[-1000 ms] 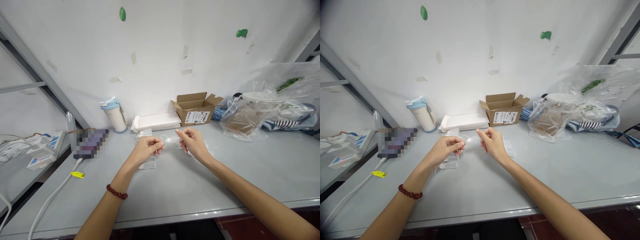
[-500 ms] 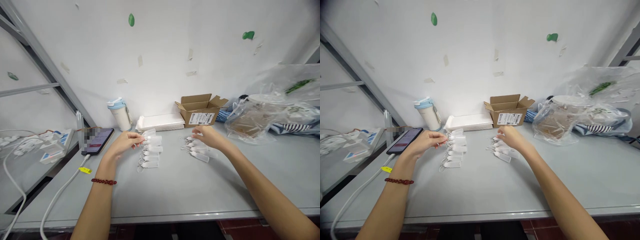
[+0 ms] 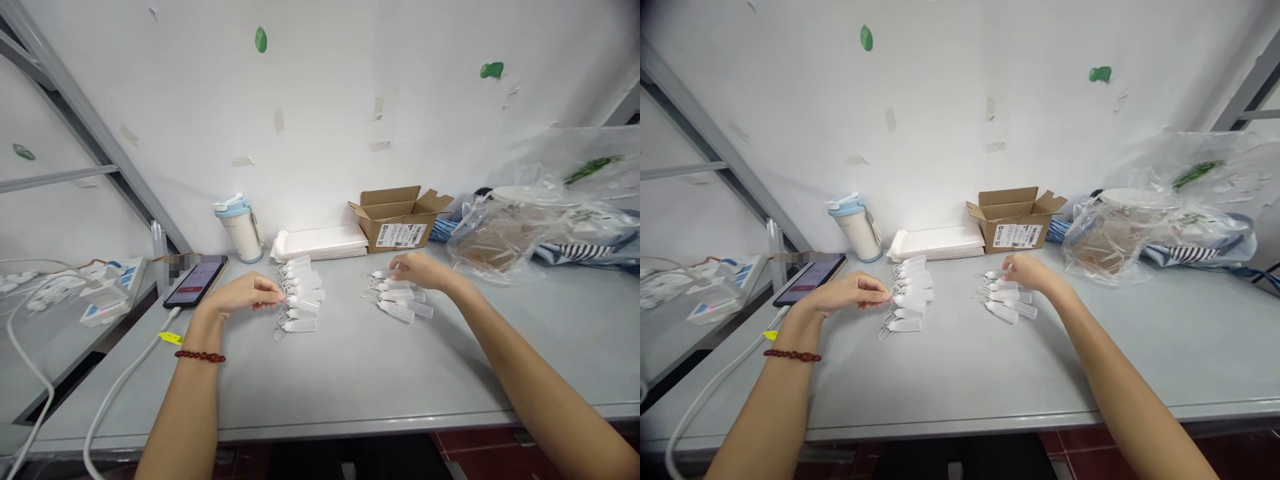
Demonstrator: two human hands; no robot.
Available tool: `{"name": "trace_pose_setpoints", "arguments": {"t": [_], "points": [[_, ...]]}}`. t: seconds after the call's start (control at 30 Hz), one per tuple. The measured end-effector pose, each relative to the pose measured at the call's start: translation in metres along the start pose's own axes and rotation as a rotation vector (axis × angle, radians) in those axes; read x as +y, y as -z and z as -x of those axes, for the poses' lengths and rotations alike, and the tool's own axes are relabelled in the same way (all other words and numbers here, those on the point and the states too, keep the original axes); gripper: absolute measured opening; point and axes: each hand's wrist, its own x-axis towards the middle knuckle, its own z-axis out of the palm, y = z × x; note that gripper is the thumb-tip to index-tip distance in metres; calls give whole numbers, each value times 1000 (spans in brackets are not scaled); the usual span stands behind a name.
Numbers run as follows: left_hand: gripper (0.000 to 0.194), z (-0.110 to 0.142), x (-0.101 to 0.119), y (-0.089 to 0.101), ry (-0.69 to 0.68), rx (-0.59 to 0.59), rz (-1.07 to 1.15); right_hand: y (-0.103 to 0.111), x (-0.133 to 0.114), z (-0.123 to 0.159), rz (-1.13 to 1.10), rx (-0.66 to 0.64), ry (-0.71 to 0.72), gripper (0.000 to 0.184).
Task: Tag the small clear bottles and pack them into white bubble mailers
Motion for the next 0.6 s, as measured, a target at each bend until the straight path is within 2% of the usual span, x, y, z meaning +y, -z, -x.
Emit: {"name": "trace_pose_setpoints", "arguments": {"t": [0.23, 0.4, 0.47, 0.6], "points": [[27, -6, -2, -2, 90, -73, -119, -5, 0, -5, 1, -40, 17, 24], [32, -6, -5, -1, 99, -40, -143, -8, 1, -8, -5, -32, 21, 25], [36, -7, -5, -3, 103, 79, -87, -9, 1, -9, -8, -31, 25, 26], [38, -19, -3, -13, 69, 509, 89, -14, 3, -14, 3, -14, 15, 24]]}}
